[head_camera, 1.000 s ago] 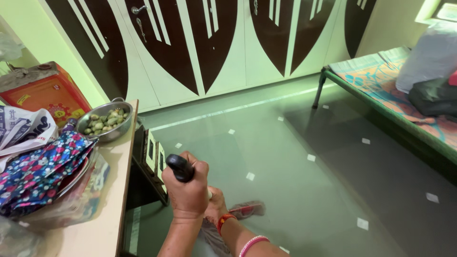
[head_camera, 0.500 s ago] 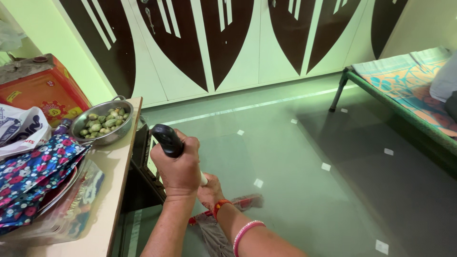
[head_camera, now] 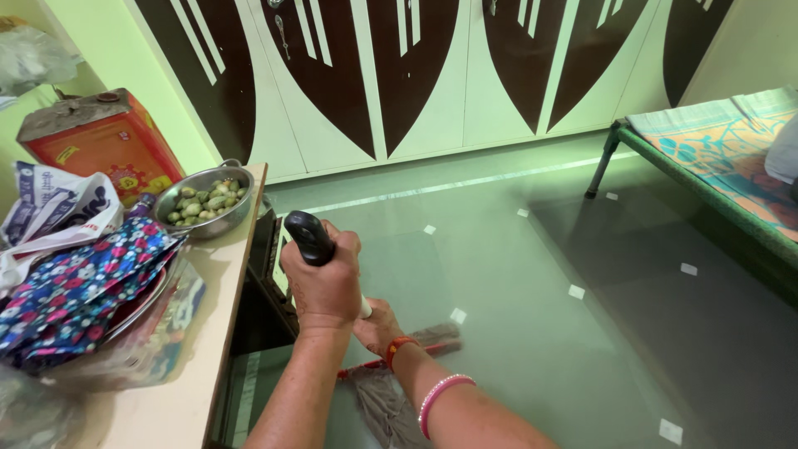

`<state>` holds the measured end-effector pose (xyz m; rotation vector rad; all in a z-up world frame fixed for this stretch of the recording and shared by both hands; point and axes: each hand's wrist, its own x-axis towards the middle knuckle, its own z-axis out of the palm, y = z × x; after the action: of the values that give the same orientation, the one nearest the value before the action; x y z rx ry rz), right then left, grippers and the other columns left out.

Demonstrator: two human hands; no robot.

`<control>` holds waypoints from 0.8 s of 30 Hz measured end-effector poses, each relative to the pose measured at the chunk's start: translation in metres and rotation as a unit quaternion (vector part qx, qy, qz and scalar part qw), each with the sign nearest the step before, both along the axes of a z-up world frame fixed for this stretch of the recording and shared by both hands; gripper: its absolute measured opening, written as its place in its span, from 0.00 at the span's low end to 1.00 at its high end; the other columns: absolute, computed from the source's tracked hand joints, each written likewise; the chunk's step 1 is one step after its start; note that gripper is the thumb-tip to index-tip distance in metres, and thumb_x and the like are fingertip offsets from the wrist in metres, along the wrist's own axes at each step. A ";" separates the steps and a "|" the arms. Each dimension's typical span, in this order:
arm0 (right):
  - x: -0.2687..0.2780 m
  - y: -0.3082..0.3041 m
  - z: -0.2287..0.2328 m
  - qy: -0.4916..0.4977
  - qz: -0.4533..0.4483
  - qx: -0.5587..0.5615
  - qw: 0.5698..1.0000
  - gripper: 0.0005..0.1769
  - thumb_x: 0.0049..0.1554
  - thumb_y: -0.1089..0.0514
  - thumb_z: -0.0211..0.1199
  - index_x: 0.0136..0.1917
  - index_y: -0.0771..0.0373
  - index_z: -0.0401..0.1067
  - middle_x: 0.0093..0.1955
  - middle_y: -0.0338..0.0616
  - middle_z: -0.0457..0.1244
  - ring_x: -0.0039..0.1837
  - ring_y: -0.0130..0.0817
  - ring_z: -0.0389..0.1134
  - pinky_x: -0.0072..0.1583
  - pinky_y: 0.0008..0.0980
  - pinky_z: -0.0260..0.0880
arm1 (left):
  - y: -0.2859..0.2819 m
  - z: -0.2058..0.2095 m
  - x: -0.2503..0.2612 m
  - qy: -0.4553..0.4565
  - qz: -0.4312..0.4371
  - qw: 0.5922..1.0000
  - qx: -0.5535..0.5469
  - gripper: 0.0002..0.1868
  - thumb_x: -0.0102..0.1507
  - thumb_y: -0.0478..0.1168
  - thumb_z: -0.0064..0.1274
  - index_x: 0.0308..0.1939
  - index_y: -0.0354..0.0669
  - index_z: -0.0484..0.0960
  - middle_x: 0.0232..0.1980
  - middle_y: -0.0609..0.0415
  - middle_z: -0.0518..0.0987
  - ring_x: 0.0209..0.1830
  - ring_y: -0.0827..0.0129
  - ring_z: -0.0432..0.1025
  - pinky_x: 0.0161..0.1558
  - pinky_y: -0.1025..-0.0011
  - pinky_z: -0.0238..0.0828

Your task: The person mops the floor using a long-handled mop, moving it in strokes across the floor surface around a cot and near a large wardrobe.

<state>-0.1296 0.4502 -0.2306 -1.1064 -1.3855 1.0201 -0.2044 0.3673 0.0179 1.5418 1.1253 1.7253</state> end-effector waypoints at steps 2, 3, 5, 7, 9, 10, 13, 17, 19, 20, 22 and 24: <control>-0.006 -0.018 0.014 -0.050 -0.052 -0.146 0.987 0.10 0.58 0.55 0.62 0.45 0.65 0.73 0.35 0.37 0.67 0.39 0.25 0.65 0.42 0.34 0.67 | -0.013 0.004 -0.008 -0.025 -0.028 0.999 -0.019 0.14 0.54 0.35 0.50 0.15 0.39 0.66 0.14 0.57 0.65 0.13 0.74 0.62 0.20 0.71 0.59; -0.011 -0.028 0.017 -0.050 -0.051 -0.131 0.989 0.10 0.58 0.55 0.61 0.44 0.66 0.73 0.35 0.38 0.66 0.39 0.25 0.64 0.42 0.34 0.67 | -0.020 0.006 -0.013 -0.043 -0.041 0.998 -0.026 0.14 0.54 0.35 0.50 0.15 0.39 0.66 0.15 0.57 0.66 0.13 0.74 0.62 0.19 0.71 0.60; -0.021 -0.046 0.018 -0.052 -0.051 -0.101 0.992 0.11 0.58 0.56 0.60 0.44 0.67 0.73 0.34 0.39 0.65 0.38 0.25 0.63 0.42 0.35 0.67 | -0.035 0.009 -0.022 -0.066 -0.063 0.995 -0.036 0.14 0.55 0.34 0.50 0.16 0.40 0.65 0.16 0.58 0.66 0.13 0.75 0.63 0.19 0.72 0.61; -0.030 -0.066 0.016 -0.026 -0.045 -0.078 0.996 0.12 0.58 0.55 0.60 0.43 0.68 0.73 0.34 0.39 0.64 0.38 0.24 0.62 0.41 0.35 0.66 | -0.052 0.011 -0.033 -0.077 -0.076 0.993 -0.042 0.14 0.55 0.34 0.50 0.16 0.40 0.66 0.16 0.58 0.67 0.13 0.75 0.62 0.19 0.72 0.62; -0.039 -0.086 0.020 -0.020 -0.049 -0.088 0.995 0.13 0.59 0.54 0.61 0.43 0.68 0.73 0.34 0.38 0.64 0.38 0.24 0.61 0.41 0.34 0.65 | -0.070 0.013 -0.043 -0.075 -0.085 0.993 -0.044 0.14 0.55 0.34 0.50 0.16 0.40 0.65 0.16 0.57 0.67 0.13 0.76 0.62 0.19 0.72 0.61; -0.042 -0.096 0.021 -0.029 -0.058 -0.111 0.992 0.13 0.59 0.53 0.60 0.43 0.67 0.73 0.33 0.38 0.64 0.38 0.24 0.61 0.41 0.33 0.65 | -0.079 0.013 -0.047 -0.074 -0.090 0.992 -0.046 0.15 0.56 0.34 0.50 0.16 0.40 0.65 0.16 0.57 0.67 0.13 0.76 0.62 0.19 0.72 0.61; -0.056 -0.128 0.026 -0.011 -0.065 -0.118 0.991 0.13 0.59 0.53 0.61 0.44 0.67 0.74 0.35 0.35 0.64 0.38 0.23 0.61 0.42 0.32 0.66 | -0.102 0.015 -0.060 -0.083 -0.104 0.989 -0.062 0.14 0.56 0.35 0.50 0.16 0.39 0.66 0.17 0.58 0.67 0.13 0.76 0.61 0.19 0.72 0.62; -0.071 -0.163 0.031 -0.018 -0.087 -0.123 0.988 0.13 0.59 0.53 0.62 0.45 0.67 0.75 0.35 0.38 0.65 0.38 0.25 0.61 0.43 0.33 0.66 | -0.131 0.016 -0.077 -0.085 -0.131 0.985 -0.067 0.14 0.56 0.34 0.50 0.16 0.40 0.67 0.17 0.58 0.68 0.13 0.76 0.61 0.18 0.72 0.61; -0.076 -0.180 0.034 -0.038 -0.096 -0.134 0.986 0.14 0.59 0.51 0.62 0.46 0.66 0.74 0.35 0.39 0.66 0.38 0.25 0.63 0.43 0.34 0.67 | -0.144 0.017 -0.084 -0.074 -0.134 0.986 -0.069 0.14 0.56 0.34 0.50 0.16 0.40 0.67 0.17 0.58 0.68 0.13 0.76 0.62 0.18 0.72 0.62; -0.078 -0.188 0.035 -0.048 -0.100 -0.140 0.984 0.14 0.59 0.50 0.63 0.46 0.65 0.74 0.35 0.39 0.66 0.38 0.25 0.63 0.43 0.34 0.67 | -0.150 0.017 -0.086 -0.070 -0.138 0.986 -0.068 0.14 0.56 0.34 0.50 0.16 0.40 0.67 0.17 0.58 0.68 0.13 0.76 0.62 0.18 0.72 0.62; -0.083 -0.201 0.038 -0.037 -0.105 -0.138 0.984 0.15 0.59 0.50 0.64 0.46 0.65 0.74 0.36 0.39 0.66 0.38 0.26 0.64 0.44 0.34 0.67 | -0.160 0.019 -0.089 -0.064 -0.147 0.985 -0.066 0.15 0.57 0.35 0.50 0.16 0.40 0.67 0.17 0.58 0.68 0.13 0.76 0.62 0.18 0.72 0.62; -0.086 -0.213 0.039 -0.035 -0.110 -0.142 0.983 0.16 0.59 0.49 0.64 0.46 0.66 0.74 0.35 0.39 0.66 0.38 0.26 0.64 0.44 0.34 0.67 | -0.168 0.023 -0.092 -0.069 -0.156 0.982 -0.077 0.14 0.57 0.35 0.50 0.17 0.40 0.67 0.17 0.58 0.68 0.13 0.76 0.62 0.18 0.72 0.62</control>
<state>-0.2156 0.2371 -0.1920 -1.4834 -1.1628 1.0452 -0.2964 0.1988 0.0405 1.3970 0.8732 1.4739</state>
